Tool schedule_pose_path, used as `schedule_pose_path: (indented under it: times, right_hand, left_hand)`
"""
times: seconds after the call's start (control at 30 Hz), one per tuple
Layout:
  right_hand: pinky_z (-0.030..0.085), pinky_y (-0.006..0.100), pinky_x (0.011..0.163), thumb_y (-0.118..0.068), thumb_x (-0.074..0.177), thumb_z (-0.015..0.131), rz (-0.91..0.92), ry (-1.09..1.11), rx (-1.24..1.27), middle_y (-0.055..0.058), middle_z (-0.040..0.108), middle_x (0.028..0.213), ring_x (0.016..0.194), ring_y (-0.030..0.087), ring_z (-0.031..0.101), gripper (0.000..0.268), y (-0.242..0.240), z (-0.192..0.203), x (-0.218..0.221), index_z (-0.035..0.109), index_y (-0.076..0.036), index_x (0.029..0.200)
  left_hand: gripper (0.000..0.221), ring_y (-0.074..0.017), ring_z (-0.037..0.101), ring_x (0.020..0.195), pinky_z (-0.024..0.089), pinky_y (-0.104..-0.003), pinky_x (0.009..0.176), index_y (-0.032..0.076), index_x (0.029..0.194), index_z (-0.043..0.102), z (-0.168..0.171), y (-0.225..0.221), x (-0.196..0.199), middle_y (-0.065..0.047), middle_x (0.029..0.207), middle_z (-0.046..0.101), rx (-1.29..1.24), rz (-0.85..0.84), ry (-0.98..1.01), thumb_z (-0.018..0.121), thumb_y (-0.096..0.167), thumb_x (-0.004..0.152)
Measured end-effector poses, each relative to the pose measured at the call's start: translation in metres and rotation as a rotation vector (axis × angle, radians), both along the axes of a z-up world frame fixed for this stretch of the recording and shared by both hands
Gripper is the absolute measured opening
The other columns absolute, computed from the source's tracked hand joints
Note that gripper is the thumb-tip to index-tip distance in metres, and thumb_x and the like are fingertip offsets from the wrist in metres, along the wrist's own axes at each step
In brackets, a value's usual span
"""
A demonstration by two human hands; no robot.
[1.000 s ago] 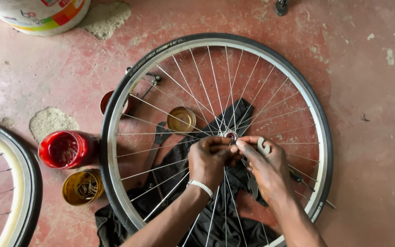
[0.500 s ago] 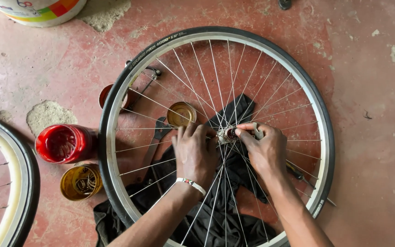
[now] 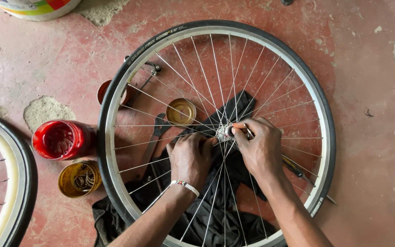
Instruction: Applying grease to a bicycle wheel hub and cleaning it using a cloth and a small brush.
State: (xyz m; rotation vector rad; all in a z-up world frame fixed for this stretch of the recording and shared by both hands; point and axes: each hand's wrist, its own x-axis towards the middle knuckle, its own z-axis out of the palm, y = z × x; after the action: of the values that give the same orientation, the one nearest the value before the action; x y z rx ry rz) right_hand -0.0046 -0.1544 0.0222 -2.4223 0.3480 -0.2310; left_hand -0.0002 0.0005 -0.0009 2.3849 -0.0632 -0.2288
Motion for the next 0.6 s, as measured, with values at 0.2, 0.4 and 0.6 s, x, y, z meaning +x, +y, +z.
schedule_pose_path:
  times: [0.2,0.4,0.6]
  right_hand:
    - [0.053,0.037,0.064,-0.006,0.073,0.068,0.193,-0.043,-0.126,0.009,0.060,0.069,0.070,0.029,0.065,0.007,-0.004,-0.006,0.004,0.070,-0.010,0.078]
    - [0.053,0.035,0.065,-0.008,0.073,0.071,0.101,-0.094,-0.108,0.008,0.060,0.070,0.071,0.027,0.065,0.009,0.002,-0.006,-0.004,0.071,-0.010,0.082]
    - [0.052,0.032,0.065,-0.020,0.072,0.077,0.017,-0.060,0.049,0.006,0.063,0.071,0.071,0.023,0.065,0.016,0.001,-0.003,-0.012,0.072,-0.013,0.086]
  left_hand:
    - [0.027,-0.0214,0.065,0.079,0.037,-0.037,0.081,0.020,0.071,0.064,-0.003,-0.001,0.001,0.000,0.066,0.063,-0.018,0.010,0.006,0.062,0.044,0.082]
    - [0.029,-0.0210,0.065,0.079,0.037,-0.037,0.080,0.020,0.070,0.064,-0.002,0.000,0.002,0.001,0.065,0.064,-0.039,0.022,0.032,0.062,0.046,0.082]
    - [0.031,-0.0224,0.066,0.078,0.039,-0.036,0.078,0.020,0.073,0.065,-0.001,0.002,0.002,-0.001,0.067,0.065,-0.056,-0.001,0.077,0.059,0.048,0.085]
